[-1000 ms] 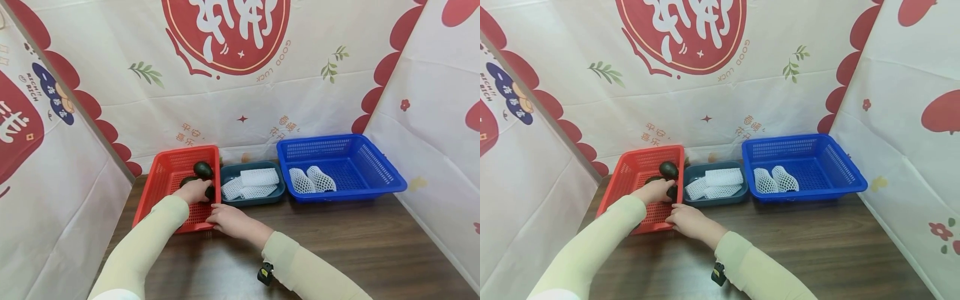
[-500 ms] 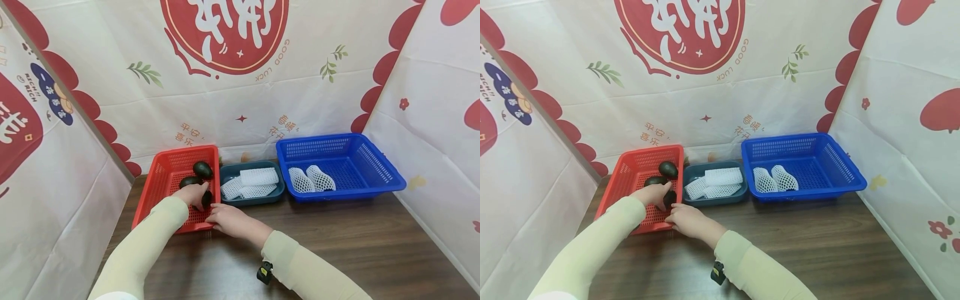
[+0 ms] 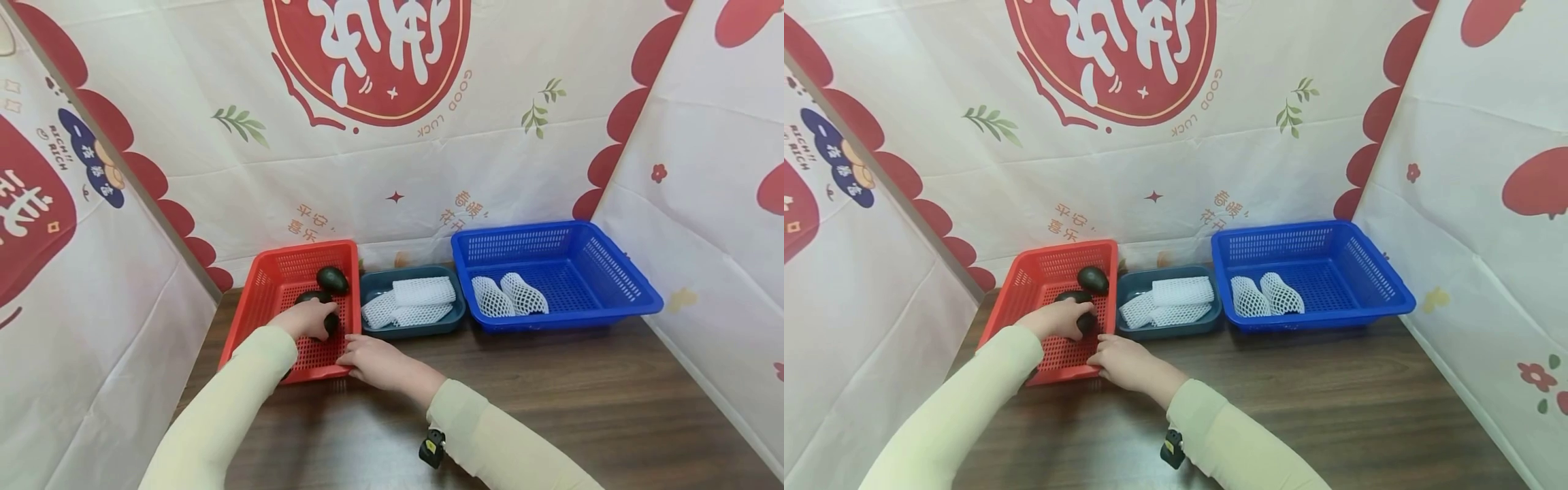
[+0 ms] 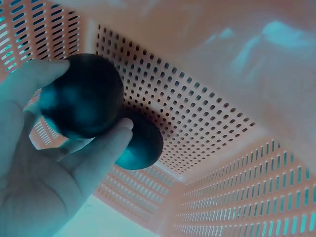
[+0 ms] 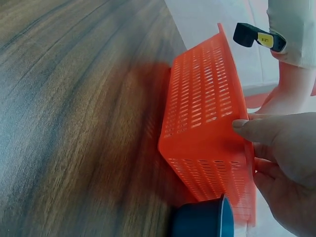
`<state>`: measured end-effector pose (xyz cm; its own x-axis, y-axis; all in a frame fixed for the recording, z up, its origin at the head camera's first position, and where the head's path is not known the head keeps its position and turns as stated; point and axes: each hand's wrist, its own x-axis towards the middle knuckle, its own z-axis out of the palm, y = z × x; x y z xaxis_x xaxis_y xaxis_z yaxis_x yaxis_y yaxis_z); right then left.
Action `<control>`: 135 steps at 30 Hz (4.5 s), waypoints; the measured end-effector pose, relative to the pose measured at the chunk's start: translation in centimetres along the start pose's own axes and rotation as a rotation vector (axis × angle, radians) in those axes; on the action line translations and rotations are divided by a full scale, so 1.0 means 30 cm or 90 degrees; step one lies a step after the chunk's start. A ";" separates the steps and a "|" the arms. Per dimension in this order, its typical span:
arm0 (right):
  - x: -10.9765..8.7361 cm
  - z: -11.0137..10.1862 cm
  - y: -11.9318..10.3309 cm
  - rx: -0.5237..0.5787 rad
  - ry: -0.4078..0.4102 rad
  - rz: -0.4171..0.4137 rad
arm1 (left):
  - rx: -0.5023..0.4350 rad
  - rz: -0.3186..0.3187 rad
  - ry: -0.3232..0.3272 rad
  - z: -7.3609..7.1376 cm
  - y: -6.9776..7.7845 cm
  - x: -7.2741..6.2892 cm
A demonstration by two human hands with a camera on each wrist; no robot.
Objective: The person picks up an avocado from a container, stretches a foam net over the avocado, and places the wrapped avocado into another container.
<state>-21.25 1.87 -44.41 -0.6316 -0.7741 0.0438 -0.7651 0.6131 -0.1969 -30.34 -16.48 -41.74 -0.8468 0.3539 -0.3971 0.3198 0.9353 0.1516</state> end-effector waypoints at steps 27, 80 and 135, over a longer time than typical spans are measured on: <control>-0.048 -0.057 0.083 0.233 0.168 0.108 | -0.147 0.000 0.199 0.043 0.012 -0.109; -0.326 0.030 0.262 0.725 0.362 0.250 | -0.848 0.207 0.312 0.236 0.352 -0.146; -0.388 0.357 0.326 0.706 0.503 0.465 | -1.198 -0.109 0.315 0.577 0.429 0.052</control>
<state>-20.04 15.19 -57.34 -0.9910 0.1290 0.0358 -0.0215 0.1105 -0.9936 -20.18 -3.86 -56.07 -0.9471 -0.0712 -0.3130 -0.2686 -0.3581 0.8942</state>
